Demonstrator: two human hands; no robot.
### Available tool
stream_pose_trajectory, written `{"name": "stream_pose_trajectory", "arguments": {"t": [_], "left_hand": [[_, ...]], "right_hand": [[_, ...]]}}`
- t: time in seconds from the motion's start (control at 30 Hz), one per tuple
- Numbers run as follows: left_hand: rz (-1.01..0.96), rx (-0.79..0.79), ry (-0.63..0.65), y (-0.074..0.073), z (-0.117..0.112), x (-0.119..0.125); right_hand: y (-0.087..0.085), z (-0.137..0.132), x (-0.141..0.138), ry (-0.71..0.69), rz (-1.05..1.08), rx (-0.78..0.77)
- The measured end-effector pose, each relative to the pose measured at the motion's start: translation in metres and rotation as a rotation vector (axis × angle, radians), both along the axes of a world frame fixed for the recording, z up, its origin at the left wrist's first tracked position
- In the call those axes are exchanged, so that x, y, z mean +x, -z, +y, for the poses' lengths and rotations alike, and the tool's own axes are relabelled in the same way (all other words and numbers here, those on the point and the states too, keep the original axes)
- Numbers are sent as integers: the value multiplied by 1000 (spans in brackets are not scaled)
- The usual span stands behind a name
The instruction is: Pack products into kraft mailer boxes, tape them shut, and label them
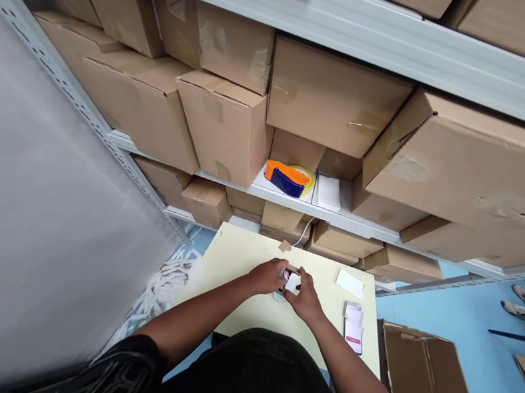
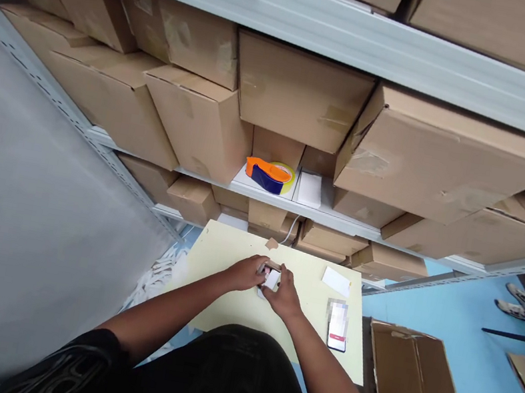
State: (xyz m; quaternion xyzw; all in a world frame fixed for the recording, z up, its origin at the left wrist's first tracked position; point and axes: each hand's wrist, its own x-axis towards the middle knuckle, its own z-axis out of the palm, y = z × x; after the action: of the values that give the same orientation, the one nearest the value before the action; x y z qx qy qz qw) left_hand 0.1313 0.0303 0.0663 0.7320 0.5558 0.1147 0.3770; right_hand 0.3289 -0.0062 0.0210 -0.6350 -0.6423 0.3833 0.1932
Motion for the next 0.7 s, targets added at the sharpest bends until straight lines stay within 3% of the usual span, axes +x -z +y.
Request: {"name": "stream_pose_trajectory", "arguments": {"t": [0.17, 0.3, 0.37, 0.43, 0.5, 0.57, 0.63, 0.7], "left_hand": [[-223, 75, -102, 19, -12, -21], [-353, 43, -152, 33, -26, -20], [-348, 53, -225, 36, -32, -17], [-256, 164, -254, 35, -37, -14], [-92, 299, -176, 28, -38, -12], [82, 343, -11, 17, -35, -7], [213, 294, 137, 4, -29, 1], [298, 218, 196, -6, -20, 13]], "right_hand": [[-11, 5, -10, 88, -53, -21], [-24, 20, -23, 180, -173, -145], [-27, 26, -26, 196, -216, -177], [-27, 28, -25, 197, -172, -185], [-24, 26, -20, 201, -27, -223], [-18, 21, -11, 211, 140, -271], [-11, 14, -2, 213, 237, -271], [-2, 8, 5, 194, 260, -221]]}}
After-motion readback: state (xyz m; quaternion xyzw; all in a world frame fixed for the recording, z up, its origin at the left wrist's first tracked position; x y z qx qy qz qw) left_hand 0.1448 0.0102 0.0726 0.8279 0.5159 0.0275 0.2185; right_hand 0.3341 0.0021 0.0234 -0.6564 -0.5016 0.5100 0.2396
